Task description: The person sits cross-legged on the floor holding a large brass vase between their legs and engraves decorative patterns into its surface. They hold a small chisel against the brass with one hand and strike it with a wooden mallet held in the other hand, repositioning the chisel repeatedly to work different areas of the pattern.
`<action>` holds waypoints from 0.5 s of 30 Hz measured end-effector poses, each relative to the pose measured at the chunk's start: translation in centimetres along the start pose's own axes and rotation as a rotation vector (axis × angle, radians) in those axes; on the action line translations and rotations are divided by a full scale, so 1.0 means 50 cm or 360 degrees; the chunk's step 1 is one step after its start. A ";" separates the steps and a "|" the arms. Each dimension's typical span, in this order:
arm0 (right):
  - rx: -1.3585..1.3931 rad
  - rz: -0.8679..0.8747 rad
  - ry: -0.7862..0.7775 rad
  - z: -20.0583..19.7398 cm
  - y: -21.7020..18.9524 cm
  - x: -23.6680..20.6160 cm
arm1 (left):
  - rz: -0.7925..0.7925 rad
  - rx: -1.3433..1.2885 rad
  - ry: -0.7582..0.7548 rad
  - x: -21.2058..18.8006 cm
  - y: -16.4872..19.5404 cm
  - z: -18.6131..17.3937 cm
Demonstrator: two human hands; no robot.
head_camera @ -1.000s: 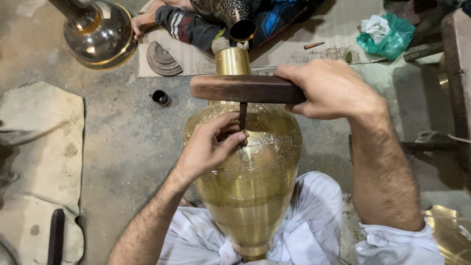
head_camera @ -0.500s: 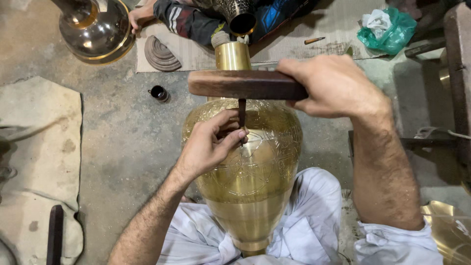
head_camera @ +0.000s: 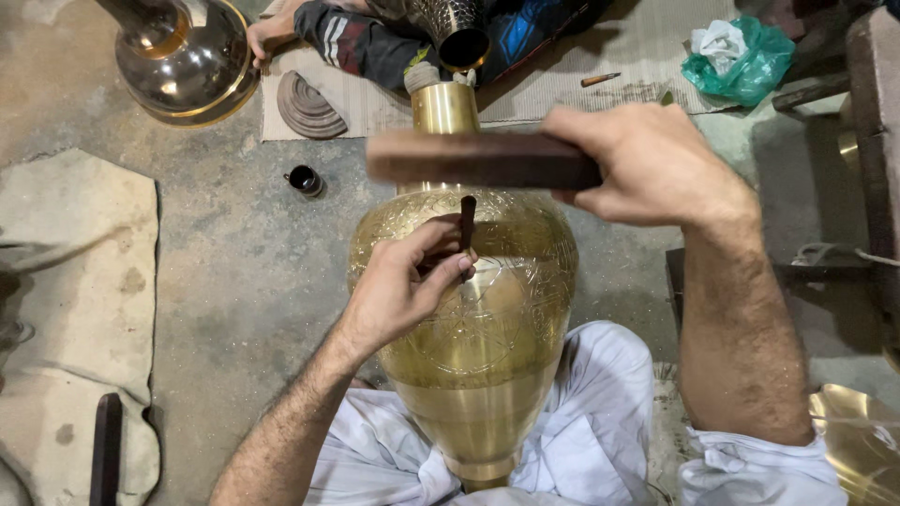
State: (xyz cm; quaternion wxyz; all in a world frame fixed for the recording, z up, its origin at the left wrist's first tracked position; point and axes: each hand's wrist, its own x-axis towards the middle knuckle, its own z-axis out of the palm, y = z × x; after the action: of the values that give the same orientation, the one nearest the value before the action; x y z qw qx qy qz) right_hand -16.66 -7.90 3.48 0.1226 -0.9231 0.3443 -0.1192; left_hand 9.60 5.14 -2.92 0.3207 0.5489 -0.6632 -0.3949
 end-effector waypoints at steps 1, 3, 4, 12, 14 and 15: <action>0.0203 0.0088 0.0095 0.000 -0.003 -0.001 | -0.0033 0.0033 0.0010 -0.003 0.000 0.002; 0.0611 0.0256 0.0283 0.004 -0.010 0.000 | 0.0058 0.0004 0.0042 -0.004 -0.001 0.002; 0.0323 0.0181 0.0141 0.004 -0.012 0.000 | 0.0107 -0.0009 0.0060 -0.004 -0.002 0.002; 0.0057 -0.0145 0.0110 0.005 -0.012 -0.006 | -0.0025 0.0075 -0.0003 -0.011 -0.003 0.004; 0.0143 -0.0161 0.0136 0.003 -0.015 -0.009 | 0.0030 0.0108 0.0004 -0.012 -0.003 0.003; 0.0188 -0.0175 0.0137 0.000 -0.017 -0.010 | 0.0094 0.0041 0.0027 -0.013 -0.002 0.004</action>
State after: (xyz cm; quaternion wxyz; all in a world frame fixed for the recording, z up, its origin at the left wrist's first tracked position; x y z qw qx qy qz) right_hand -16.53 -6.93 3.68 0.1551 -0.9258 0.2906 -0.1854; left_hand 9.62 5.82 -3.12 0.3306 0.5365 -0.6815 -0.3721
